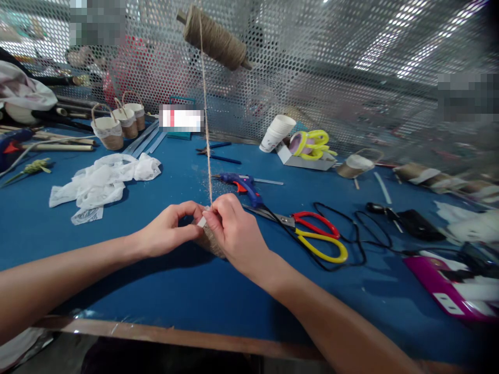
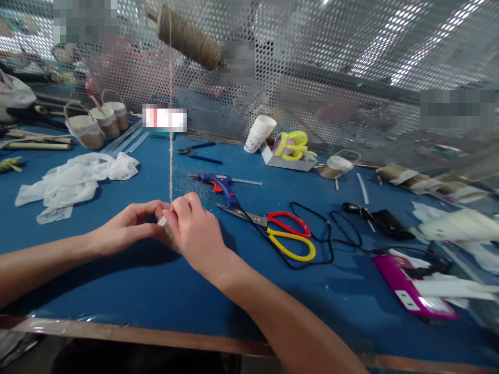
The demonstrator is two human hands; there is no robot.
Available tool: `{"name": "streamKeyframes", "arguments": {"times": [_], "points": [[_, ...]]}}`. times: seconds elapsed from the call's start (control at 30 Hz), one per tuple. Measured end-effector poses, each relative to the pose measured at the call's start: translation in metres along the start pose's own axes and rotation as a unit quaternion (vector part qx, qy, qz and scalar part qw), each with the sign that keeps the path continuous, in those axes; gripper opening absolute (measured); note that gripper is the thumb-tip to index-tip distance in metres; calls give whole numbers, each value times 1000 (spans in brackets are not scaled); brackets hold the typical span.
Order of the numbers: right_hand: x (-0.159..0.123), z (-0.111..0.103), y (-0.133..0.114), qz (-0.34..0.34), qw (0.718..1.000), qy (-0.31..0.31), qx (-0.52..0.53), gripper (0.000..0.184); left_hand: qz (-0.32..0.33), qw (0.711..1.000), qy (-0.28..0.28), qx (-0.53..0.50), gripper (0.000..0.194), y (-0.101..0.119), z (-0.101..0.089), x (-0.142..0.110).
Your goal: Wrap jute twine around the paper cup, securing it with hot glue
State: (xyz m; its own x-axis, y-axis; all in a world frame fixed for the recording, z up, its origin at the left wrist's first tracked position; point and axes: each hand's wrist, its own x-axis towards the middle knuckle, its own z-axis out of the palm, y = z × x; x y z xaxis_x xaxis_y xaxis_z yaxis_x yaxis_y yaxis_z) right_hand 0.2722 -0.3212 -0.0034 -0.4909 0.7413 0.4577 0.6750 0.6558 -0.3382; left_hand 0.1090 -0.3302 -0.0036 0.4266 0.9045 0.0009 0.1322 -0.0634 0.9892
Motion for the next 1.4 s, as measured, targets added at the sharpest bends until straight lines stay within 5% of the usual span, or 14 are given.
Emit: {"name": "streamKeyframes", "arguments": {"times": [0.43,0.7,0.83,1.07,1.27,1.37,1.4], "points": [[1,-2,-1,9,1000,-8,14,22,18,1000,-6,1,6,-3,-1,-1],[18,-24,24,122,993,-1,10,26,54,998,-17,-5,10,-3,-1,-1],[36,-32,58,244,951,-84,-173,32,74,997,-25,18,12,-4,-3,0],[57,-19,98,279,925,-198,-165,11,133,983,-51,116,8,0,0,-6],[55,-25,70,246,956,-141,-74,23,232,941,-130,211,12,10,12,-15],[65,-36,37,188,971,-133,70,44,232,941,-130,209,12,12,12,-15],[72,-40,27,175,955,-106,217,46,231,943,-130,202,11,12,12,-15]]}}
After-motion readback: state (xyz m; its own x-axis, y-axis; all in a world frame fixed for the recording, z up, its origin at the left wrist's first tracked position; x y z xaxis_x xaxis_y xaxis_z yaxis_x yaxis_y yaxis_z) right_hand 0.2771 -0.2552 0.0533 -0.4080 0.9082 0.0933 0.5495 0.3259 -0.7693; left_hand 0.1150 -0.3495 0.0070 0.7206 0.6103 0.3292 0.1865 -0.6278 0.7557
